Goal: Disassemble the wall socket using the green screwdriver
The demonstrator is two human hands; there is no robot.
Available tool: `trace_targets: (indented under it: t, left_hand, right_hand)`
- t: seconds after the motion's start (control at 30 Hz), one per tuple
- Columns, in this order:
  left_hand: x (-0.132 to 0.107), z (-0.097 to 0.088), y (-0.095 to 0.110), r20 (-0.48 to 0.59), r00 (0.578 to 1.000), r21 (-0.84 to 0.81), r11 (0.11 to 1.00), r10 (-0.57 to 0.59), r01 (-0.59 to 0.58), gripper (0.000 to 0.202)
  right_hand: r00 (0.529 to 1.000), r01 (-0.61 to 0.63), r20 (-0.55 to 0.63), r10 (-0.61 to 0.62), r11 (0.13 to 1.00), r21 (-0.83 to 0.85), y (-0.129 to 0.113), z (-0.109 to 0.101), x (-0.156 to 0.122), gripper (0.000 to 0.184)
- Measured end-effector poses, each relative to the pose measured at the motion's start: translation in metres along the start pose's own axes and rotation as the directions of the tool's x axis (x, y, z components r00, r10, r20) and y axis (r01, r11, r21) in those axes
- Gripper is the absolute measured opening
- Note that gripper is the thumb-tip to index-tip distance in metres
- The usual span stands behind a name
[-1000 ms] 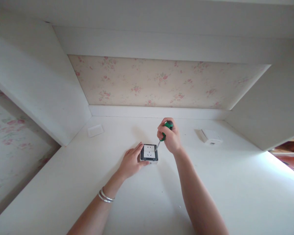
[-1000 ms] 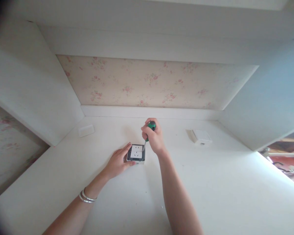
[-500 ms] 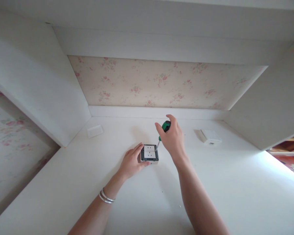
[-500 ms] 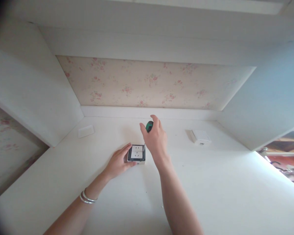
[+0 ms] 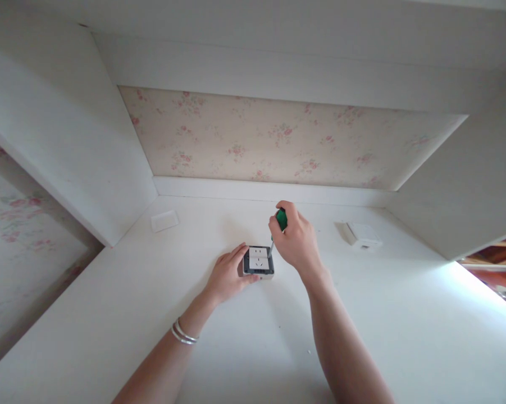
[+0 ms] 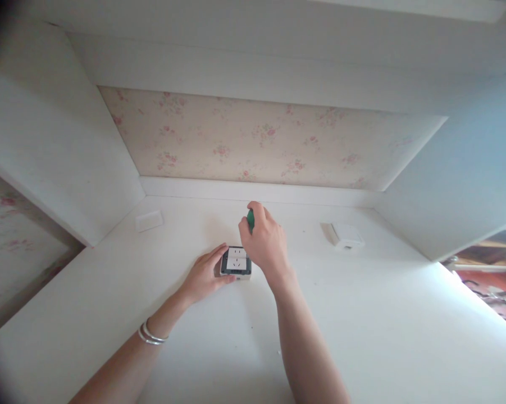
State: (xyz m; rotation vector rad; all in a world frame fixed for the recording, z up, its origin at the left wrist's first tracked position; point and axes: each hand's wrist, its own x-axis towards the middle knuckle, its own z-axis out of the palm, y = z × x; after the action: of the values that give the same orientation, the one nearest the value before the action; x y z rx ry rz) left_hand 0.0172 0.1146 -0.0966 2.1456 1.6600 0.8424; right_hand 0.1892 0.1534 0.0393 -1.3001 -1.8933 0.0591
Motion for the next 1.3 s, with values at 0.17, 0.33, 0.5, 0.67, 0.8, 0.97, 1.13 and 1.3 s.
trace_targets:
  t: [0.17,0.33,0.5,0.67,0.8,0.97,1.13,1.3]
  left_hand:
    - [0.0,0.001,-0.001,-0.011,1.0,-0.007,1.0,0.004,-0.005,0.079]
    - [0.0,0.002,-0.003,-0.012,1.0,0.012,1.0,0.018,-0.018,0.079]
    - [0.0,0.003,-0.003,-0.017,1.0,0.02,1.0,0.023,-0.023,0.079]
    - [-0.001,0.003,-0.002,0.004,1.0,0.023,1.0,0.012,-0.012,0.078]
    - [-0.001,0.003,-0.002,0.019,1.0,0.024,1.0,0.006,-0.006,0.079]
    - [-0.001,0.003,-0.003,0.01,1.0,0.022,1.0,0.013,-0.014,0.079]
    - [-0.001,0.004,-0.004,0.001,1.0,0.017,1.0,0.02,-0.02,0.08]
    - [-0.001,0.005,-0.004,-0.014,1.0,0.022,0.999,0.024,-0.024,0.08]
  right_hand:
    - [0.996,-0.04,-0.075,0.043,0.999,0.029,0.002,0.009,-0.001,0.026]
    - [0.997,-0.071,-0.036,0.075,0.994,0.087,0.007,0.011,0.001,0.024]
    - [0.997,-0.074,0.049,0.067,0.986,0.152,0.008,0.007,0.002,0.021]
    - [0.989,-0.096,0.132,0.067,0.971,0.221,0.012,0.003,0.003,0.019]
    - [0.987,-0.083,0.152,0.044,0.962,0.26,0.016,0.002,0.004,0.023]
    - [0.996,-0.041,0.081,0.028,0.987,0.157,0.013,0.002,0.005,0.037]
    - [1.0,-0.013,-0.027,0.012,1.0,-0.022,0.009,0.001,0.005,0.052]
    - [0.997,-0.004,-0.072,-0.002,0.996,-0.085,0.007,0.003,0.003,0.053]
